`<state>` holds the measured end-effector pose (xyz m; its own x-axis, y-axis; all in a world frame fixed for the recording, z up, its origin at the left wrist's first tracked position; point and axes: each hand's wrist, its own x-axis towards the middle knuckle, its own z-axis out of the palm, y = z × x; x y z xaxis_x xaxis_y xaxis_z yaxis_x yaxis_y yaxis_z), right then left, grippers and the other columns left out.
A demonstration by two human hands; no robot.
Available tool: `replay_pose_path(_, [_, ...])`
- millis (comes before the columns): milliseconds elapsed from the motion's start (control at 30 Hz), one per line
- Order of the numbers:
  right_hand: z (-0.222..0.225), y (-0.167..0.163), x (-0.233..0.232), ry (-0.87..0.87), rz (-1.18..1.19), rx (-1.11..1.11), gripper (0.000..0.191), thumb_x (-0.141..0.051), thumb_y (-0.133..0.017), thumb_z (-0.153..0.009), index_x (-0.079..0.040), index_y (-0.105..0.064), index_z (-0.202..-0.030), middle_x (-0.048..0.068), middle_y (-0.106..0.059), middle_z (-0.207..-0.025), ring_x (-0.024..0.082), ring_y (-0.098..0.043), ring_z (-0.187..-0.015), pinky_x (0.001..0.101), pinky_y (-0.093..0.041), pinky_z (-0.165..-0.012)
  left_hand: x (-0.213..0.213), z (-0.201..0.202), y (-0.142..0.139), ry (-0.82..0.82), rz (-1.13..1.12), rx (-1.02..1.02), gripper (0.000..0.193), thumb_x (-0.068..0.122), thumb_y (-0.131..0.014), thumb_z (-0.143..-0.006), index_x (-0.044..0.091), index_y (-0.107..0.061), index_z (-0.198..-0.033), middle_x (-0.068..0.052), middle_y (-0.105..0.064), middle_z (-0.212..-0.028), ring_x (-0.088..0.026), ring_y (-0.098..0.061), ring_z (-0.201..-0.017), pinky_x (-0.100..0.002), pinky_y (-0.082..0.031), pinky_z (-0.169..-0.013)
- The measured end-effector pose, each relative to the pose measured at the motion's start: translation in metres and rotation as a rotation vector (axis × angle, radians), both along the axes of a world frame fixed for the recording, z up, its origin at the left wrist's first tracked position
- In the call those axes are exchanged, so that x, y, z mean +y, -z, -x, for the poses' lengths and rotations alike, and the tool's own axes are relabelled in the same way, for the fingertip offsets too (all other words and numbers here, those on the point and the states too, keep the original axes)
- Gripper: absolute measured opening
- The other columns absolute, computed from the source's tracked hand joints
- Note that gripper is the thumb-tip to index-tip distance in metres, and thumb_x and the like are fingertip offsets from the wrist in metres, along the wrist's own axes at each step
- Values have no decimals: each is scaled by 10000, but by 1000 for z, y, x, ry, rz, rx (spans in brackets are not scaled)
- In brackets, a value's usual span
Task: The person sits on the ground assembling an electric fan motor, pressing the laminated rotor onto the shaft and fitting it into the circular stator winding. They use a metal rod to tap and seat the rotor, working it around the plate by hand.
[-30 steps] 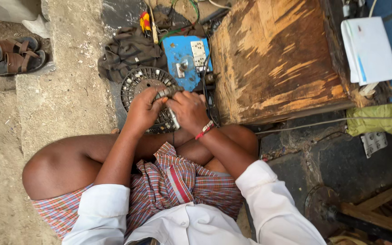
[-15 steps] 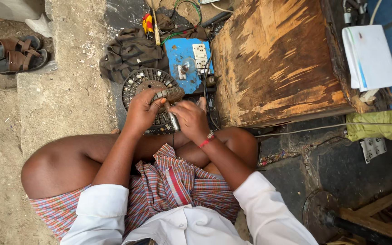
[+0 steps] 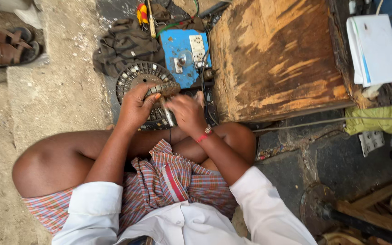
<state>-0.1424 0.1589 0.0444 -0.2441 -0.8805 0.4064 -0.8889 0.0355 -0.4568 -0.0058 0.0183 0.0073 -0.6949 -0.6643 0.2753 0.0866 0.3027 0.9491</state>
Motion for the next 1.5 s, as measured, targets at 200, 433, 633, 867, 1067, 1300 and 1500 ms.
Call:
replay_pose_path(200, [3,5,-13,5,-19,-32,188,-41,-634,-918,-137,-747,-1033,52,-717,-1013,265,-695,-963,392,-516,-863,-4,2,-2,-52,-29,-4,218,63,-718,-964,28,-685,-1177,-140,-727,-1050,-245,-711,-929,-337,-553,-820])
replay_pose_path(433, [3,1,-6,14,-79,3,201,-29,-631,-905,-131,-755,-1024,70,-705,-988,297,-689,-945,423,-537,-809,2,-3,-3,-13,57,-29,232,55,-709,-955,21,-688,-1184,-142,-736,-1065,-238,-720,-940,-344,-555,-820])
replay_pose_path(633, [1,-8,0,-90,-62,-42,189,-53,-608,-931,-131,-735,-1046,55,-696,-1014,268,-693,-946,406,-549,-842,-3,0,-3,-69,9,19,224,67,-728,-964,22,-679,-1178,-140,-731,-1042,-251,-726,-920,-342,-559,-810])
replay_pose_path(867, [2,-3,-15,52,-119,94,160,-108,-653,-914,-162,-779,-996,39,-703,-923,255,-695,-882,429,-489,-741,2,-1,-8,0,-6,-55,210,80,-707,-961,33,-695,-1166,-139,-734,-1034,-243,-737,-870,-345,-567,-766])
replay_pose_path(1067, [0,-10,10,-100,23,123,182,-62,-601,-916,-168,-730,-988,12,-675,-928,229,-680,-879,470,-508,-873,-2,0,-4,-91,131,14,235,64,-736,-960,12,-688,-1185,-163,-732,-1053,-271,-727,-933,-361,-559,-797])
replay_pose_path(1300, [4,3,-20,31,-148,81,154,-79,-643,-927,-130,-764,-1007,67,-671,-899,266,-682,-864,427,-512,-751,2,-2,-6,-44,-48,-66,248,107,-718,-961,54,-692,-1201,-134,-739,-1055,-239,-737,-881,-342,-575,-778])
replay_pose_path(1500, [3,1,10,-75,-40,-4,175,-48,-619,-930,-148,-754,-979,17,-719,-936,210,-708,-852,460,-486,-870,-3,-2,-3,-84,76,-39,247,88,-737,-968,26,-695,-1203,-149,-742,-1064,-238,-727,-951,-352,-563,-810])
